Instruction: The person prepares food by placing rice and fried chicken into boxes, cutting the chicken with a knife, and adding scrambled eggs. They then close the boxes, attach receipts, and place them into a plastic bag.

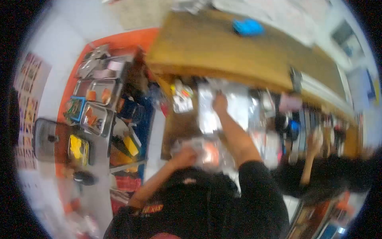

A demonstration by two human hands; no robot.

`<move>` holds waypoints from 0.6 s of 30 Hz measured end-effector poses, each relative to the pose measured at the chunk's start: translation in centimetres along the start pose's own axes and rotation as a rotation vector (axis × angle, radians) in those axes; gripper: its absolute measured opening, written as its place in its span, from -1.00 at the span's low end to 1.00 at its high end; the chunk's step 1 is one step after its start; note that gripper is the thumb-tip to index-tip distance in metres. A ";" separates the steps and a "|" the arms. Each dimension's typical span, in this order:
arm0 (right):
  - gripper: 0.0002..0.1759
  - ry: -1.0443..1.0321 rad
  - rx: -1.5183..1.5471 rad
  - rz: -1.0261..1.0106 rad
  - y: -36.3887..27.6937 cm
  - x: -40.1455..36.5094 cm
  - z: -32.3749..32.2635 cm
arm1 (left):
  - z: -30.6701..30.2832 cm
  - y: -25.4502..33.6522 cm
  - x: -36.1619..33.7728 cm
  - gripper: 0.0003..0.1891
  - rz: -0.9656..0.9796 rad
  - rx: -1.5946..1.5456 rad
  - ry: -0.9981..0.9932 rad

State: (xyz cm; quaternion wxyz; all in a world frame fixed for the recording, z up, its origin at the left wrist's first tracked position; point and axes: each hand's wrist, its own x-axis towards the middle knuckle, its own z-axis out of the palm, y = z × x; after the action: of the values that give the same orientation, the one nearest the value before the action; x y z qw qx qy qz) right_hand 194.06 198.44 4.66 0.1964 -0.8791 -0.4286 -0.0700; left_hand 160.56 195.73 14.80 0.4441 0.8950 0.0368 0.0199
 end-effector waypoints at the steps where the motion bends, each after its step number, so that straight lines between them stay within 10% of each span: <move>1: -0.57 0.115 -0.082 -0.083 -0.1 -0.4 0.9 | 0.9 -1.0 -0.1 -0.71 0.083 0.024 0.126; 5: -0.89 0.010 -0.299 0.166 -0.6 -0.2 1.7 | 2.2 -3.4 1.5 -0.75 0.025 -0.156 -0.085; 9: -0.79 0.083 -0.086 0.189 -2.0 -1.0 -2.2 | 4.1 -5.4 2.1 -0.78 0.406 -0.346 0.204; 14: -0.73 -0.209 -0.134 -0.021 0.7 0.0 -2.8 | 1.2 -3.7 2.8 -0.80 0.354 -0.282 -0.090; 18: -0.72 -0.008 -0.098 0.045 1.5 -0.3 -4.1 | -0.4 -3.6 3.3 -0.80 0.409 -0.366 -0.078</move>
State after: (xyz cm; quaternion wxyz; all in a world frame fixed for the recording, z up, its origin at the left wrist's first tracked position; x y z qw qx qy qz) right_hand 195.22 195.70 7.84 0.1527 -0.8973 -0.4057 -0.0830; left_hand 163.69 198.52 12.15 0.5861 0.7889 -0.1661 0.0811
